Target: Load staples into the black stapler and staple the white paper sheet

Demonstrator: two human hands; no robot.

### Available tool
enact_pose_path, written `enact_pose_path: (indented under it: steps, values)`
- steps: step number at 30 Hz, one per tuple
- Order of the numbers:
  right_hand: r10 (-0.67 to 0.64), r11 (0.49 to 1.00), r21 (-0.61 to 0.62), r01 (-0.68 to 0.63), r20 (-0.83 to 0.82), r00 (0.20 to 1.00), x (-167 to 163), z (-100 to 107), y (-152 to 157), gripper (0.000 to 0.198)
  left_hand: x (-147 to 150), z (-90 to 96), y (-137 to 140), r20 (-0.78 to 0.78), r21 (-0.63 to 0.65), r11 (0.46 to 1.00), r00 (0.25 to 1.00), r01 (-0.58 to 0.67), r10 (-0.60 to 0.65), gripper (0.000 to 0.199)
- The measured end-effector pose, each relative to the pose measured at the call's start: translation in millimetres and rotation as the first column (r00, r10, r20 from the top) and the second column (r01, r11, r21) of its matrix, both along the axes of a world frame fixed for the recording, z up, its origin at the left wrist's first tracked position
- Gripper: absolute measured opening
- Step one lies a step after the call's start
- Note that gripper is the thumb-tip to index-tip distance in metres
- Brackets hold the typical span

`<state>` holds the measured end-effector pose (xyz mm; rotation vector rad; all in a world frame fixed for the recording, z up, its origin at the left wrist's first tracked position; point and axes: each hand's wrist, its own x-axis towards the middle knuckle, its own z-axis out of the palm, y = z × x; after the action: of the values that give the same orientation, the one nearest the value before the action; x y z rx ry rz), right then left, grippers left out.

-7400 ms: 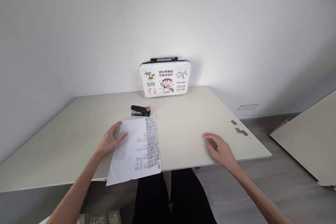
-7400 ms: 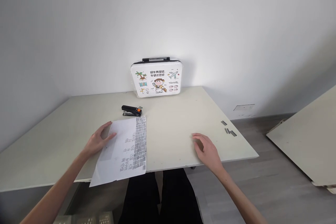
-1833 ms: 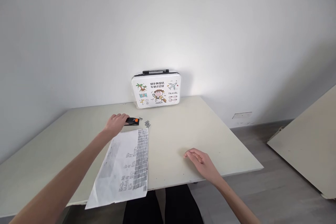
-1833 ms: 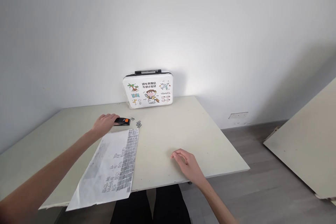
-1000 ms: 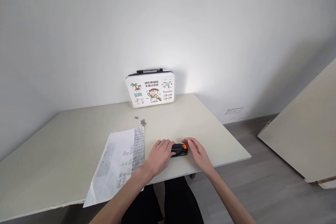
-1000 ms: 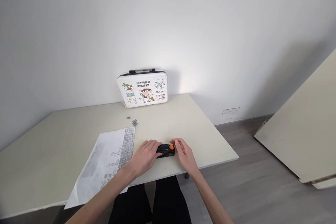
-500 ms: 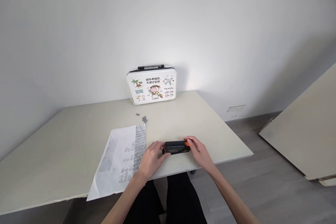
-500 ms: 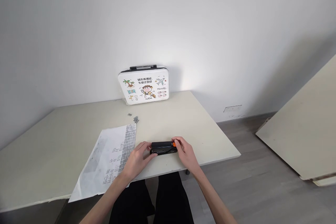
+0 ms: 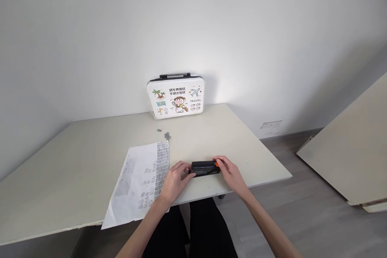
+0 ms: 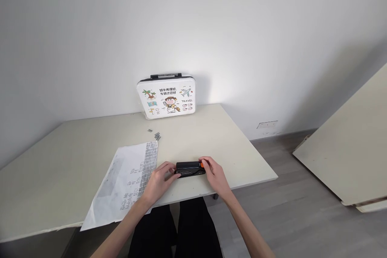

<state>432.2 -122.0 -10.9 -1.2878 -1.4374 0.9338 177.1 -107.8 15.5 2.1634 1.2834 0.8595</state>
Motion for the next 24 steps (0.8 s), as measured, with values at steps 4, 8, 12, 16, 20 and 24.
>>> enact_pose_path:
  steps: [4,8,12,16,20,24]
  values:
    - [-0.004,1.0,0.017,0.003,0.037,0.999,1,0,0,0.046,-1,-2.2,0,0.025,-0.013,1.0,1.0,0.006,-0.005,0.024]
    - [-0.006,1.0,0.024,0.005,0.04,0.999,1,-1,0,0.044,-1,-3.3,0,0.026,-0.017,1.0,1.0,0.002,-0.002,0.025]
    - [-0.017,0.999,0.046,0.012,0.11,0.994,-2,1,-2,0.046,0,-0.6,0,0.012,-0.005,1.0,1.0,0.008,-0.008,0.024]
    - [0.047,0.997,0.046,-0.057,0.196,0.98,-6,3,-6,0.042,-3,2.0,1,-0.048,0.024,0.999,0.998,0.031,-0.029,0.024]
    - [0.069,0.995,0.051,-0.085,0.272,0.96,-8,1,-7,0.045,-9,3.7,3,-0.127,0.056,0.997,0.991,0.05,-0.042,0.021]
    - [0.059,0.996,0.046,-0.074,0.272,0.961,-8,-3,-5,0.041,-20,9.7,1,-0.191,0.082,0.996,0.981,0.041,-0.024,0.019]
